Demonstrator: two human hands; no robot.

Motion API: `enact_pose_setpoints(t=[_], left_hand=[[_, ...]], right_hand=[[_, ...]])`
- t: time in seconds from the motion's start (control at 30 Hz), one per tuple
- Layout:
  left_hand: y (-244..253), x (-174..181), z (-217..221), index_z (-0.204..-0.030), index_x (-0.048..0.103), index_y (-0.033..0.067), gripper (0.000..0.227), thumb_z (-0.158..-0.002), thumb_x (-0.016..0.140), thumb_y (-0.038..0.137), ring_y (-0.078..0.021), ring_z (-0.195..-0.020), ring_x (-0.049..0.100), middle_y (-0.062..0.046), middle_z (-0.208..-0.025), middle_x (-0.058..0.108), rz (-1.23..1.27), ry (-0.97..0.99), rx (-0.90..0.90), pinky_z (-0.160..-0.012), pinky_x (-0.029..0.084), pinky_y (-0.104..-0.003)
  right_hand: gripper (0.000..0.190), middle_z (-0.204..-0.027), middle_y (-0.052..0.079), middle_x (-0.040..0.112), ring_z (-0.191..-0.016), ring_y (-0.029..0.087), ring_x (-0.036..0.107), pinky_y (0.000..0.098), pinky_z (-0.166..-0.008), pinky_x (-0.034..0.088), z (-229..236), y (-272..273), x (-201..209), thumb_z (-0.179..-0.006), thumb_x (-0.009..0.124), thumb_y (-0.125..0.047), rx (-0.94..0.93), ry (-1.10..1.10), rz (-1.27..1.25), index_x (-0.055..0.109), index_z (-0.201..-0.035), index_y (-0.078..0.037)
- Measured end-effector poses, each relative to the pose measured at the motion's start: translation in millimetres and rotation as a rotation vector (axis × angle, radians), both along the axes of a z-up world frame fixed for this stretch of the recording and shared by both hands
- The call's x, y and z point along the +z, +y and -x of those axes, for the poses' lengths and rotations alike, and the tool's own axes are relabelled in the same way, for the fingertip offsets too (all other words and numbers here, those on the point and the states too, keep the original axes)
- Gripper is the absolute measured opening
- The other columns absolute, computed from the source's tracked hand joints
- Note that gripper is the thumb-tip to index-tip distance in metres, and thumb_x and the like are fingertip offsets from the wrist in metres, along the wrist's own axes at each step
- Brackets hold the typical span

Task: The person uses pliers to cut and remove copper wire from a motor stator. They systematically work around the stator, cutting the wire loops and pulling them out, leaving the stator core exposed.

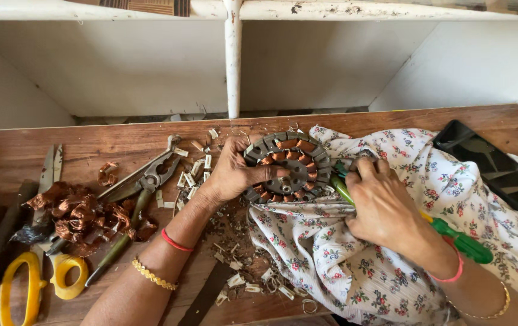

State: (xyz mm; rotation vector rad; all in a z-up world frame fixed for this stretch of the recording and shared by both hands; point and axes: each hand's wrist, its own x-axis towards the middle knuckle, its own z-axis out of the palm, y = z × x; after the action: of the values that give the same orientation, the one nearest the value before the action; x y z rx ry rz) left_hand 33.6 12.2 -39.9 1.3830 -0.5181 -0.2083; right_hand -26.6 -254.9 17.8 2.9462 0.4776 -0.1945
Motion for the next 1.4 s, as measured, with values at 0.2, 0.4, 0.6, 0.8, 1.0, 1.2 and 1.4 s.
enact_pose_setpoints(t=[0.2,0.4,0.6,0.8,1.0,1.2,1.4], left_hand=[[-6.0,-12.5,-0.2,-0.11,0.072,-0.0006,0.03,-0.081,0.081,-0.004,-0.0104,-0.09,0.071,-0.007,-0.102,0.078,0.16,0.039,-0.026,-0.085,0.063,-0.03],[-11.3,-4.1,8.3,-0.099,0.065,-0.003,0.025,-0.081,0.082,-0.006,-0.0138,-0.095,0.074,-0.01,-0.104,0.078,0.139,0.001,0.123,-0.085,0.065,-0.031],[-24.5,12.9,30.4,-0.117,0.058,-0.0013,0.032,-0.087,0.071,0.0,-0.0154,-0.102,0.077,-0.011,-0.113,0.075,0.209,-0.008,0.169,-0.09,0.061,-0.032],[-23.4,17.0,33.3,-0.114,0.061,-0.0039,0.032,-0.086,0.075,0.003,-0.0154,-0.092,0.076,-0.014,-0.106,0.077,0.075,0.013,0.233,-0.081,0.066,-0.031],[-22.9,14.6,32.1,-0.112,0.061,-0.0045,0.031,-0.088,0.077,0.008,-0.0111,-0.091,0.074,-0.013,-0.102,0.078,0.067,-0.081,0.241,-0.08,0.064,-0.028],[-21.5,21.3,34.7,-0.109,0.064,-0.0029,0.031,-0.085,0.079,0.009,-0.0122,-0.083,0.075,-0.012,-0.096,0.078,-0.102,-0.044,0.319,-0.073,0.064,-0.029],[-24.8,18.9,33.3,-0.113,0.062,-0.0041,0.034,-0.088,0.079,0.01,-0.0118,-0.09,0.075,-0.012,-0.101,0.078,0.039,-0.101,0.258,-0.081,0.065,-0.029]], right_hand=[[0.036,-0.102,0.018,0.06,-0.096,0.031,0.061,0.0438,-0.085,0.054,-22.2,-27.3,-12.1,-0.069,0.08,-0.007,-0.068,0.063,-0.187,0.068,-0.1,0.006],[0.024,-0.103,0.013,0.067,-0.078,0.015,0.06,0.0298,-0.065,0.053,-19.4,-73.2,-5.1,-0.075,0.066,0.011,-0.034,0.245,-1.269,0.06,-0.095,-0.002],[0.02,-0.106,0.014,0.062,-0.081,0.022,0.064,0.0353,-0.07,0.052,7.4,-51.5,19.2,-0.079,0.065,0.012,0.235,-0.096,-0.949,0.057,-0.095,0.003],[0.017,-0.125,0.018,0.06,-0.104,0.032,0.061,0.0458,-0.092,0.049,3.6,-36.8,67.1,-0.078,0.068,0.007,0.517,-0.628,-0.194,0.062,-0.094,0.005],[0.016,-0.129,0.011,0.062,-0.121,0.027,0.055,0.0484,-0.108,0.038,10.3,-16.5,116.1,-0.08,0.067,-0.011,0.646,-0.779,0.327,0.073,-0.092,-0.002],[0.017,-0.135,0.008,0.06,-0.127,0.027,0.053,0.0544,-0.109,0.036,-3.5,-6.1,131.1,-0.086,0.063,-0.02,0.686,-0.767,0.703,0.074,-0.093,-0.008],[0.017,-0.136,0.007,0.06,-0.129,0.028,0.052,0.058,-0.109,0.032,-4.6,1.4,133.7,-0.091,0.061,-0.022,0.763,-0.823,0.812,0.073,-0.092,-0.011]])
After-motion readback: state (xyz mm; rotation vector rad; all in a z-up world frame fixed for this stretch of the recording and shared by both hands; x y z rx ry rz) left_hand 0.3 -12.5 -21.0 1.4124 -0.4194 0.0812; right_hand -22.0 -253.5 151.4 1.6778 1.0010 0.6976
